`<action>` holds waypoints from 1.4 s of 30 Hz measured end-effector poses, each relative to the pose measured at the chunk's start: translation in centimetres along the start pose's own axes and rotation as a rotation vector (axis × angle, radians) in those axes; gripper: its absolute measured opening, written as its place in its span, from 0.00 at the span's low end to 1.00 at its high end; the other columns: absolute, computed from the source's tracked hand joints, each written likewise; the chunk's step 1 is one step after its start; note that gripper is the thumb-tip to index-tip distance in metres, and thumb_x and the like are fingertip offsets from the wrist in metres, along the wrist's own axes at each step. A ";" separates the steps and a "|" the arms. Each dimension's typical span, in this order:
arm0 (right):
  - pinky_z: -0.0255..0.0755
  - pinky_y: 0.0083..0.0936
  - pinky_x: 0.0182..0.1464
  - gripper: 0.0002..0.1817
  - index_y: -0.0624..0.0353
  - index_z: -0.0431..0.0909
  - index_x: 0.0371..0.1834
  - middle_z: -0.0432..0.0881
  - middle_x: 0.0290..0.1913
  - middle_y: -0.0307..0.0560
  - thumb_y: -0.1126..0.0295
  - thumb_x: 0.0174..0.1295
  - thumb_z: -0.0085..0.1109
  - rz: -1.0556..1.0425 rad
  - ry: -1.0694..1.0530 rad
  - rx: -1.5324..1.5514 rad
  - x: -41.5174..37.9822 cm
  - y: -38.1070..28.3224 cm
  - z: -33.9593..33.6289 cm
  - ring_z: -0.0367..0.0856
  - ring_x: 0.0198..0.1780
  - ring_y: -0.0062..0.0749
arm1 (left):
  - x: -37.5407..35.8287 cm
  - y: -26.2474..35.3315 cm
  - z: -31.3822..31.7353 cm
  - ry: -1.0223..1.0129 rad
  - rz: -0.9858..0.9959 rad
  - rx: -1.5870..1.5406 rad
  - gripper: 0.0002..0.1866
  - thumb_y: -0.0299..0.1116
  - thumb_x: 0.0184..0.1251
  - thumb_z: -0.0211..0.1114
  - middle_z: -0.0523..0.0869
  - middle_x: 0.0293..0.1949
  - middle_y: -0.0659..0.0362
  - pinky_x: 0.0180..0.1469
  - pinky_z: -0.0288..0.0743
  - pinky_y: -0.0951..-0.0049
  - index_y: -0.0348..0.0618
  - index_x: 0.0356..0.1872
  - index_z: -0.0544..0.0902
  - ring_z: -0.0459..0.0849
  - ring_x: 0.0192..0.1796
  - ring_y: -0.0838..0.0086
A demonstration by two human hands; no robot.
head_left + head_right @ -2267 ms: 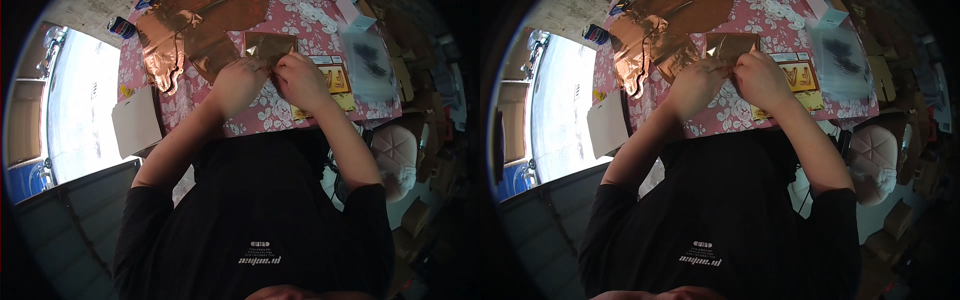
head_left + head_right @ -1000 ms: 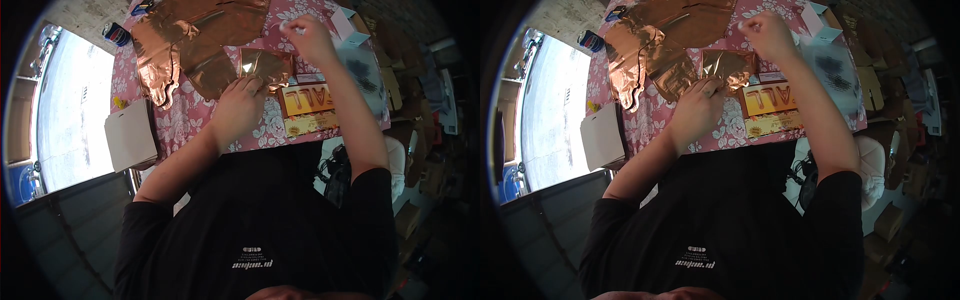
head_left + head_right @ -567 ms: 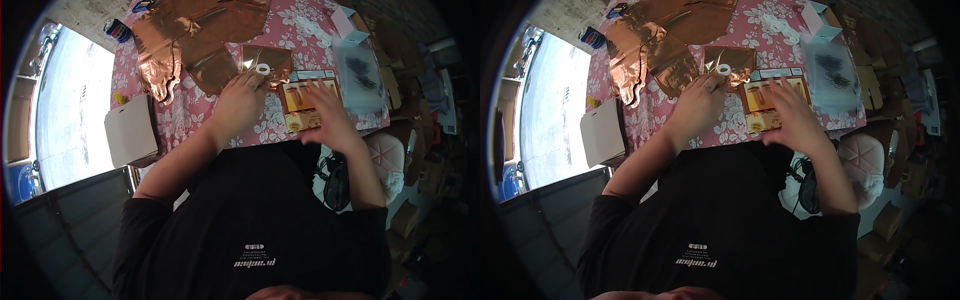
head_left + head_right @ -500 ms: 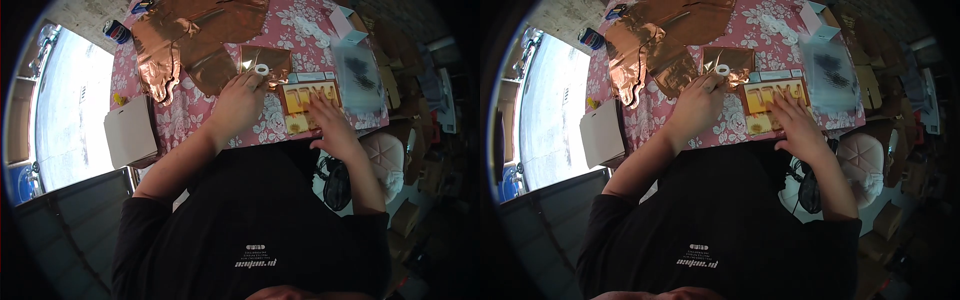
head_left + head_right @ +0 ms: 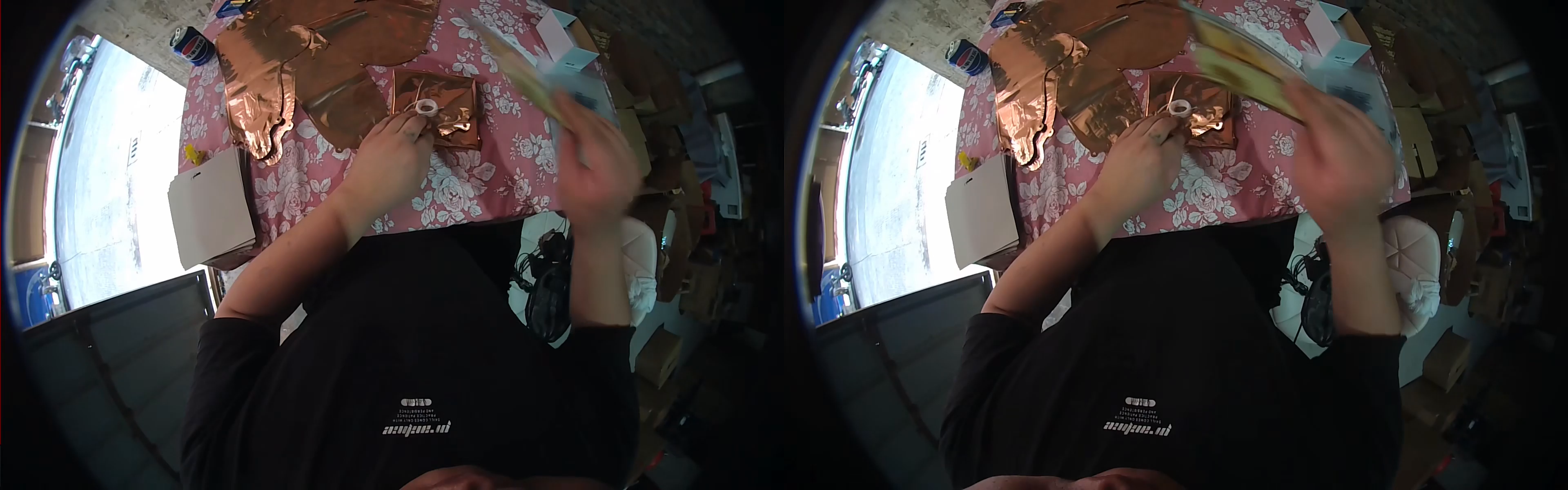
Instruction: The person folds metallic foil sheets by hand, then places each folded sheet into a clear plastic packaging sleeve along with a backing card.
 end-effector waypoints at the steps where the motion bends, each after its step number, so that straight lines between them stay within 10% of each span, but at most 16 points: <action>1: 0.87 0.39 0.55 0.21 0.58 0.91 0.57 0.95 0.53 0.47 0.82 0.60 0.68 -0.054 -0.046 0.013 0.6 -0.7 2.2 0.94 0.52 0.43 | 0.0 0.1 -0.1 -0.024 0.011 0.023 0.10 0.31 0.66 0.64 0.89 0.54 0.49 0.69 0.77 0.56 0.38 0.39 0.89 0.86 0.63 0.58; 8: 0.85 0.36 0.57 0.18 0.53 0.92 0.55 0.93 0.57 0.41 0.74 0.60 0.68 -0.090 -0.537 0.198 -2.6 -2.1 14.3 0.89 0.56 0.40 | -0.6 -0.2 0.2 -0.352 -0.047 0.083 0.15 0.33 0.66 0.64 0.91 0.50 0.49 0.68 0.77 0.58 0.39 0.48 0.89 0.89 0.57 0.59; 18: 0.85 0.36 0.58 0.19 0.51 0.91 0.56 0.92 0.54 0.38 0.70 0.60 0.71 -0.055 -0.614 0.267 -4.6 -2.7 15.0 0.87 0.57 0.36 | -4.1 2.5 -4.8 -0.130 -0.023 -0.059 0.19 0.32 0.70 0.65 0.92 0.52 0.51 0.69 0.79 0.56 0.35 0.57 0.88 0.91 0.59 0.58; 27: 0.84 0.38 0.56 0.18 0.57 0.90 0.50 0.91 0.58 0.42 0.65 0.57 0.75 -0.051 -0.773 0.210 -3.7 -3.3 14.3 0.86 0.55 0.40 | -1.0 0.5 -2.5 -0.048 -0.033 -0.054 0.26 0.32 0.69 0.66 0.81 0.73 0.45 0.83 0.67 0.49 0.36 0.68 0.83 0.77 0.79 0.53; 33: 0.83 0.39 0.59 0.21 0.62 0.88 0.55 0.91 0.56 0.49 0.64 0.61 0.75 0.092 -0.963 0.428 -1.1 0.2 16.9 0.88 0.56 0.49 | -1.4 -0.1 -0.6 -0.259 -0.021 0.043 0.26 0.36 0.75 0.61 0.79 0.77 0.47 0.85 0.62 0.50 0.33 0.69 0.82 0.73 0.82 0.54; 36: 0.83 0.38 0.62 0.27 0.63 0.85 0.60 0.91 0.57 0.52 0.66 0.58 0.80 0.246 -0.686 0.431 2.8 3.5 20.0 0.90 0.58 0.48 | -0.9 0.0 -0.9 -0.247 -0.044 0.014 0.27 0.38 0.74 0.63 0.79 0.77 0.45 0.85 0.62 0.50 0.32 0.68 0.83 0.73 0.82 0.54; 42: 0.84 0.38 0.61 0.40 0.63 0.81 0.65 0.91 0.58 0.54 0.68 0.45 0.90 0.165 -1.021 0.355 5.4 4.2 25.5 0.90 0.60 0.44 | -0.8 -0.1 -1.4 -0.234 -0.093 -0.063 0.30 0.41 0.68 0.68 0.80 0.75 0.44 0.86 0.62 0.49 0.31 0.67 0.84 0.75 0.80 0.53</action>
Point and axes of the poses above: each hand's wrist, its own x-axis towards the middle knuckle, its own z-axis out of the palm, y = z × x, the point moved 5 cm from there along x, towards the middle knuckle
